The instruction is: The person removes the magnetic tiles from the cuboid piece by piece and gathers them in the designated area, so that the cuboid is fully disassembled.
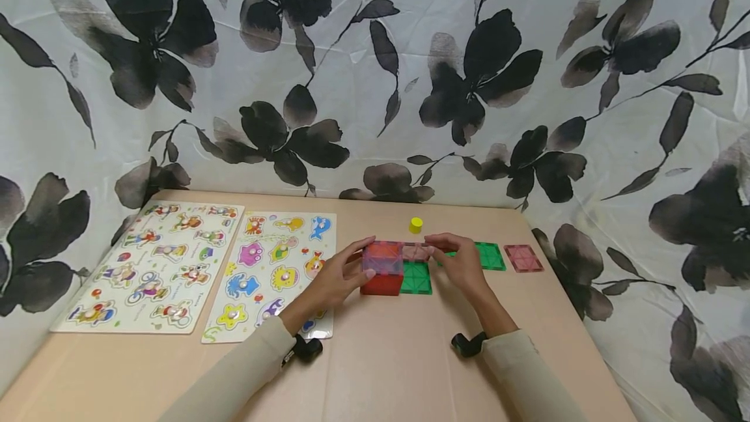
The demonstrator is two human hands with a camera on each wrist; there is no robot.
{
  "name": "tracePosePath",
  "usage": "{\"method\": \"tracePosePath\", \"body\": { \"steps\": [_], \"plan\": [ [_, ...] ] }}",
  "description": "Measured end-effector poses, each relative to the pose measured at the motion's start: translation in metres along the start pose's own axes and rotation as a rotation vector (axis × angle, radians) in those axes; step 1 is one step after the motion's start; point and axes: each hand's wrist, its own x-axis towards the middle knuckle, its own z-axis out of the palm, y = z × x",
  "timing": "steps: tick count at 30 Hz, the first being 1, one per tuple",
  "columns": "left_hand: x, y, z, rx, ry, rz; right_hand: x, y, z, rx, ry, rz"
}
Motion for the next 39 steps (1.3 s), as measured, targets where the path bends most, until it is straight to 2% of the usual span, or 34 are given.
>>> {"method": "tracePosePath", "body": {
  "steps": [13, 25, 29, 34, 39],
  "plan": [
    [-0.001, 0.0, 0.001, -0.018, 0.004, -0.003, 0.014, 0.004, 0.005, -0.026, 0.032, 0.065],
    [-0.001, 0.001, 0.0, 0.0, 0.003, 0.008, 0.02, 0.004, 0.006, 0.123, 0.07, 0.137],
    [-0.001, 0.0, -0.001, -0.001, 0.006, 0.0, 0.018, 0.002, 0.002, 0.186, 0.082, 0.117],
    [0.0, -0.001, 0.0, -0.005, 0.003, 0.007, 0.018, 0.002, -0.008, 0.25, 0.124, 0.051],
    [0.0, 0.0, -0.001, -0.007, 0.003, 0.01, 0.011, 0.002, -0.024, 0.205, 0.111, 0.003]
  ]
}}
